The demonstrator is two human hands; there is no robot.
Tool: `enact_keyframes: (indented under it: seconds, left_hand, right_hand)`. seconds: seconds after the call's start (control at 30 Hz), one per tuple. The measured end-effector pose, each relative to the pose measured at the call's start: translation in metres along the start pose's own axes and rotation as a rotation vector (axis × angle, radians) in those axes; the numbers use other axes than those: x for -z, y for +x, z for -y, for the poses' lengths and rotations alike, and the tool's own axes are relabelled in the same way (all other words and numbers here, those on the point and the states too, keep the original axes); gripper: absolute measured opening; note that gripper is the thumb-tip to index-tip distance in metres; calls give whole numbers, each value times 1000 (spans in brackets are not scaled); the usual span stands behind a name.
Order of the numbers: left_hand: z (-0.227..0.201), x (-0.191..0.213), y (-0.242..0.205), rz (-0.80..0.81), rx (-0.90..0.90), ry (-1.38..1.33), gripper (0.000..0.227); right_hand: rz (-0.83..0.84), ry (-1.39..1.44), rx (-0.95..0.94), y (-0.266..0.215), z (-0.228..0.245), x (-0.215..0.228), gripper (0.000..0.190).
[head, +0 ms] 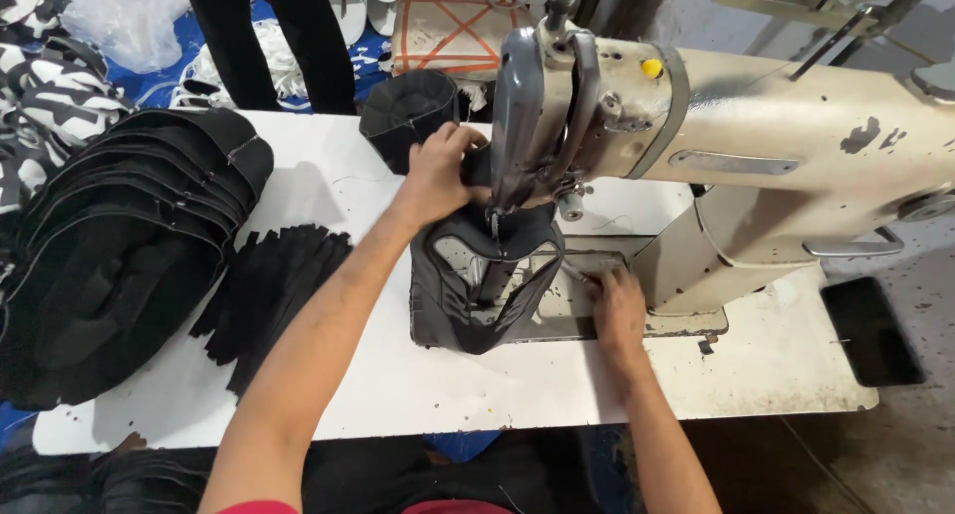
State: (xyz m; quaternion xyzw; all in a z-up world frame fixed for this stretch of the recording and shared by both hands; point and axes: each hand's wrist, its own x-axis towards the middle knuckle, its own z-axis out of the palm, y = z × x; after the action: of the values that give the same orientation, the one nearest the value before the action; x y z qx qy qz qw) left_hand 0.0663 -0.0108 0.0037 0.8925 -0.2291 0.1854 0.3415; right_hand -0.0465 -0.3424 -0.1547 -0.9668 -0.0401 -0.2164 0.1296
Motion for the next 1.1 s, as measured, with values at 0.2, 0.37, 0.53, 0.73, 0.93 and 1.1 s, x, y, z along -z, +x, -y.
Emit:
enact_keyframes:
  seconds: [0.2,0.37,0.53,0.73,0.93,1.1]
  left_hand:
    - [30,-15,13,-15,-8,3,54]
    - [19,-12,12,-101,110,-140,51]
    - [17,-17,16,-87,138,-146,45]
    - [77,-26,9,-674,316,-62,31]
    - [84,56,-132,-470,363,-412,22]
    - [59,79,-199,-335,546,-82,13]
  right_hand:
    - [65,640,-369,33,5,16,19]
    - [-167,326,184,93,71,108,23]
    - [53,-88,474,144,87,100,21]
    - [120,220,391,134,75,72,17]
    - [-28,411,-149,0,45,35,19]
    - [-69,136,-42,-57,69,22,24]
